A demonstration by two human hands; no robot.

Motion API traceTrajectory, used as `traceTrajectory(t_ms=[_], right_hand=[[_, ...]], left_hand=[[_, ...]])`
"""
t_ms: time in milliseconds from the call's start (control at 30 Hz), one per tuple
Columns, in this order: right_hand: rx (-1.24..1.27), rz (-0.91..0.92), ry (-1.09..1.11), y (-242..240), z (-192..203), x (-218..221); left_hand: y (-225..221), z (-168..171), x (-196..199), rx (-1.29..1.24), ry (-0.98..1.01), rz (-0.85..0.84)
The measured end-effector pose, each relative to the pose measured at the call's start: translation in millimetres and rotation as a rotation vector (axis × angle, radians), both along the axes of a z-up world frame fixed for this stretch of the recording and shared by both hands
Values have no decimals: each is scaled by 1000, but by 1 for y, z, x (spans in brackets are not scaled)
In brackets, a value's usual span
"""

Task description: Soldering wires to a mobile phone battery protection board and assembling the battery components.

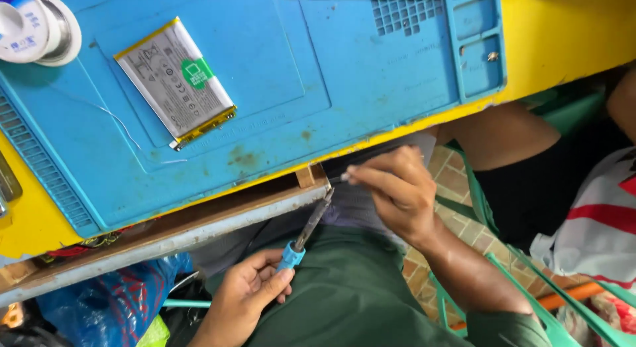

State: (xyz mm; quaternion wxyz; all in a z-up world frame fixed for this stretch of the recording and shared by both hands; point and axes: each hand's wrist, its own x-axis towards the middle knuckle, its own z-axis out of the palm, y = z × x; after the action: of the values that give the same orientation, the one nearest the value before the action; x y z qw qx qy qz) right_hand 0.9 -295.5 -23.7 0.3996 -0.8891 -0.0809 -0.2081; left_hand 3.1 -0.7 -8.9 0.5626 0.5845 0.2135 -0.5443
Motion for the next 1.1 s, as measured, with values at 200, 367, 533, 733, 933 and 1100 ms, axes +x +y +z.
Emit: traceTrajectory(t_ms=[200, 367, 533, 733, 933, 1100], right_hand=[[7, 20, -18, 1, -4, -1], [4, 19, -8, 9, 9, -3], [6, -54, -17, 1, -1, 2], [27, -26, -41, 5, 8, 9], [6, -100, -43, -2, 16, 6], [-44, -263, -177, -27, 43, 3]], left_hand=[[1, -4, -3, -108, -63, 76], [4, -9, -8, -115, -12, 135], [1, -6, -1, -86, 6, 125], [-3, -3, 0, -40, 51, 176], [5, -5, -4, -77, -53, 108], [16, 27, 17, -107, -9, -32]])
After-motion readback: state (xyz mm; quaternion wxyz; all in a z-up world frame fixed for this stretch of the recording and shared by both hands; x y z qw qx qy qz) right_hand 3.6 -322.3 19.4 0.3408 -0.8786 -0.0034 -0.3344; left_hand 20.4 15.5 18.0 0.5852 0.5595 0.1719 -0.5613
